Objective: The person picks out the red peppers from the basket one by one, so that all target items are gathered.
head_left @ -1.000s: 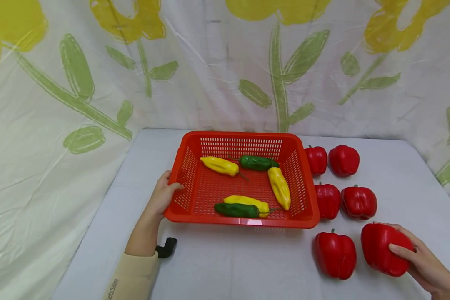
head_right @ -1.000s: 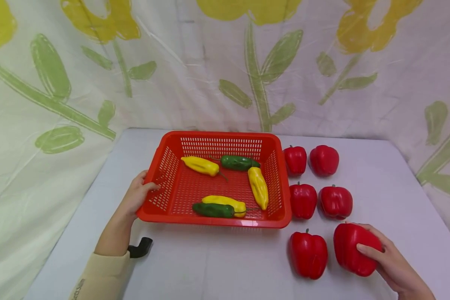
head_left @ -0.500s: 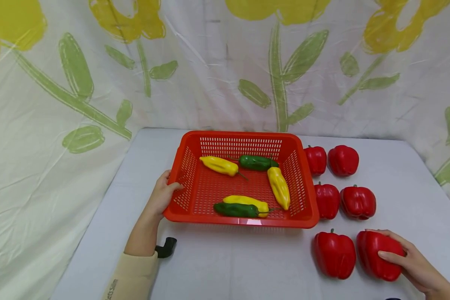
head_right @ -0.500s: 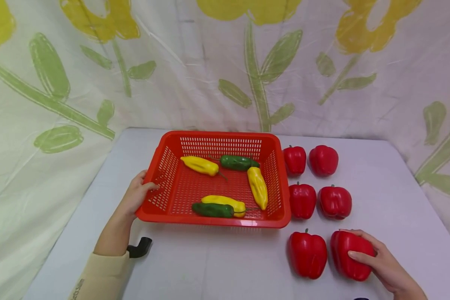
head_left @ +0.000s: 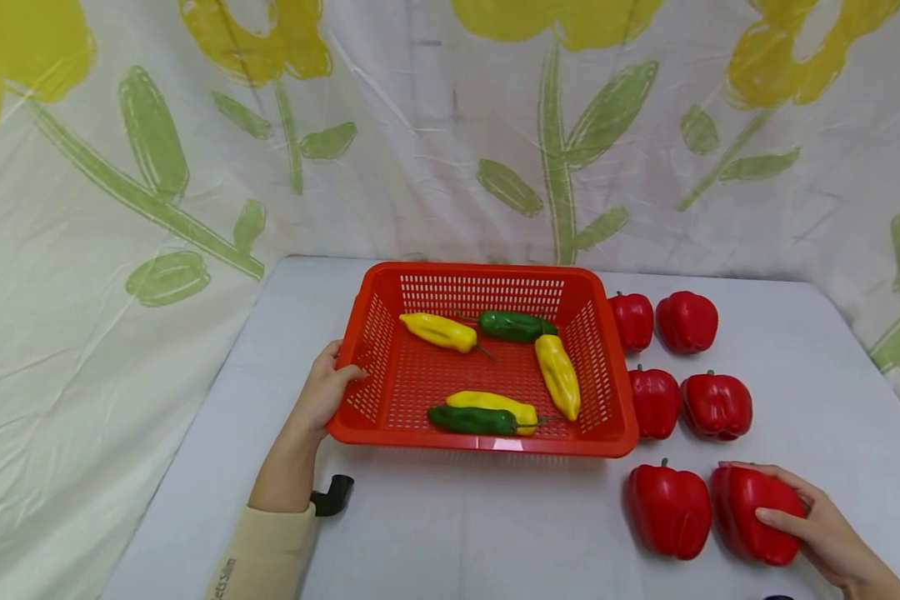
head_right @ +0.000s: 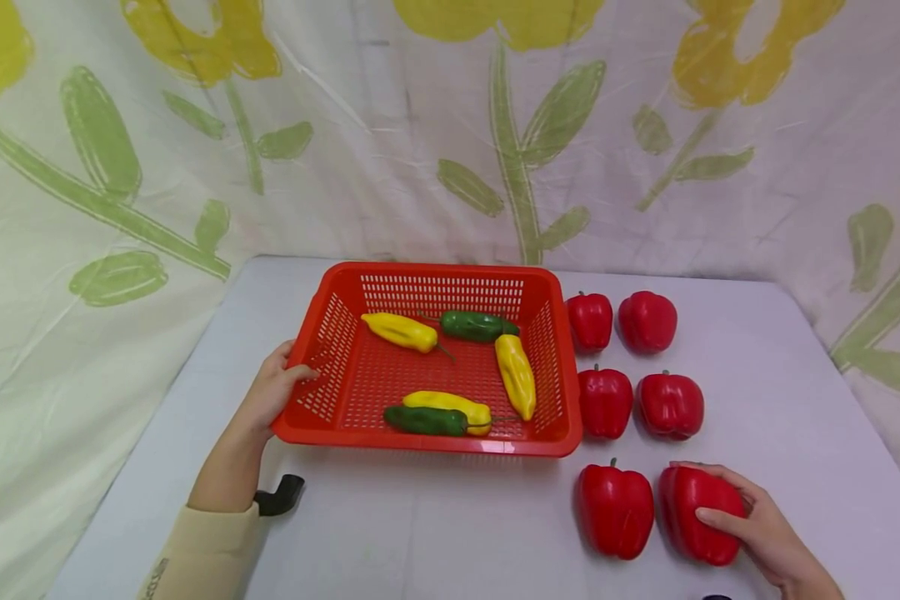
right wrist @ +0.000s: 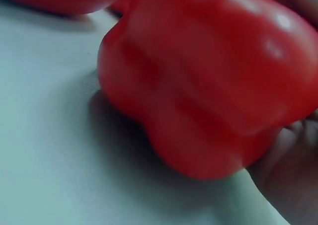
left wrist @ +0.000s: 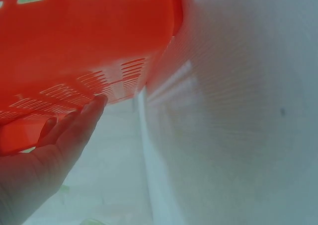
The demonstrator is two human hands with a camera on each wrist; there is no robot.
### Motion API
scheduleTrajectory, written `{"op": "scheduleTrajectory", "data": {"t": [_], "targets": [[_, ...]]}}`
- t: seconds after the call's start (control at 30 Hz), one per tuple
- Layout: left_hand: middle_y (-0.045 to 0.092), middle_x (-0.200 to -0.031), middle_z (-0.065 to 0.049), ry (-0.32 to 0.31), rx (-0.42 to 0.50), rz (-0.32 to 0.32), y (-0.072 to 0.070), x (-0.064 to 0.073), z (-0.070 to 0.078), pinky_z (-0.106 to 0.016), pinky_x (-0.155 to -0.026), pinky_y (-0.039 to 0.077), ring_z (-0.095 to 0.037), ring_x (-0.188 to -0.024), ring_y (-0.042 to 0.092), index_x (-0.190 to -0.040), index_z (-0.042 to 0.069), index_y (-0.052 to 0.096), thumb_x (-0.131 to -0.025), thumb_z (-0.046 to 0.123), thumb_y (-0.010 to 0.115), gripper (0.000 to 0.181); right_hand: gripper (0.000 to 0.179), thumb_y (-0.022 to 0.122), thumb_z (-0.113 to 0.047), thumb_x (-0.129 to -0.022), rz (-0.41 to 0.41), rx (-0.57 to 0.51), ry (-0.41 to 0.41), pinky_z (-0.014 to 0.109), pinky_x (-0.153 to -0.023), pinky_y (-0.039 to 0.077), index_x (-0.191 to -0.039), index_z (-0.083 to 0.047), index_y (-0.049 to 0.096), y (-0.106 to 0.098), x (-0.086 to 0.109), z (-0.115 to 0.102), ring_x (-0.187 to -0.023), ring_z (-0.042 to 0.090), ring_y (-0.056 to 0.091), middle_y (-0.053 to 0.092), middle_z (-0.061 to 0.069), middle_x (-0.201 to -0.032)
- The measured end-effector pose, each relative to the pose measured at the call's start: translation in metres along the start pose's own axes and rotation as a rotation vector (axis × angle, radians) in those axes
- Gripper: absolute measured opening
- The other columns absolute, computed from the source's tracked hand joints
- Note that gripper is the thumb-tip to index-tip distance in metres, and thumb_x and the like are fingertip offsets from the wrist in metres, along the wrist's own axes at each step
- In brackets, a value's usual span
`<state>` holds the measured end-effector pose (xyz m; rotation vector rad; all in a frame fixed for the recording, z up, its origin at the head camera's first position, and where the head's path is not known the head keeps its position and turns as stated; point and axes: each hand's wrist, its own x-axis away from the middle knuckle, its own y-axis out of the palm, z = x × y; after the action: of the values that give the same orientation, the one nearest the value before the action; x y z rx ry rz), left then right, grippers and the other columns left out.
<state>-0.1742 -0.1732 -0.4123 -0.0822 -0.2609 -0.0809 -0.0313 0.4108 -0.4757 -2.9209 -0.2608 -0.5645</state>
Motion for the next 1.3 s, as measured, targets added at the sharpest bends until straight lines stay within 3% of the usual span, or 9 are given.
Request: {"op": "scheduleTrajectory", "data": {"t": [0.23,0.77,1.07,1.3], "targets": [[0.046,-0.128,-0.020,0.001,-0.006,0.007,0.0004,0.0003,0.0012,-0.032,-0.080,0.054,-0.024,-0.100,0.056,-0.134,0.002,0.031,-0.089,0.002,0.039,0.046,0.052,0.046,0.003,-0.090,-0.038,-0.055,-0.110,0.031,-0.069,0.057,-0.116,-0.041,0.055,0.0026,0.0000,0.0038,-0.093,-0.001,0.056,0.059,-0.024,-0.109],[0.045,-0.128,-0.020,0.001,0.003,0.011,-0.0001,-0.0011,0.0013,-0.030,-0.078,0.054,-0.024,-0.100,0.055,-0.134,0.002,0.031,-0.089,0.001,0.039,0.046,0.057,0.047,0.005,-0.089,-0.087,-0.084,-0.113,0.037,-0.075,0.057,-0.130,-0.035,0.048,0.0074,-0.0015,0.0017,-0.104,-0.002,0.054,0.057,-0.024,-0.119],[0.045,-0.128,-0.021,0.005,0.002,0.012,0.0007,-0.0015,0.0006,-0.030,-0.078,0.054,-0.025,-0.102,0.055,-0.133,0.001,0.031,-0.089,0.001,0.039,0.045,0.057,0.037,0.004,-0.091,-0.158,-0.093,-0.308,0.034,-0.077,0.056,-0.141,-0.023,0.037,0.0036,-0.0044,0.0065,-0.114,0.000,0.051,0.051,-0.018,-0.132],[0.045,-0.128,-0.021,0.006,-0.007,0.013,0.0000,-0.0021,0.0005,-0.033,-0.081,0.054,-0.026,-0.103,0.055,-0.134,0.001,0.031,-0.090,0.002,0.039,0.045,0.050,0.033,-0.001,-0.093,-0.078,-0.087,-0.373,0.029,-0.078,0.056,-0.142,-0.013,0.034,0.0005,-0.0069,0.0030,-0.116,0.000,0.052,0.050,-0.015,-0.135]]}}
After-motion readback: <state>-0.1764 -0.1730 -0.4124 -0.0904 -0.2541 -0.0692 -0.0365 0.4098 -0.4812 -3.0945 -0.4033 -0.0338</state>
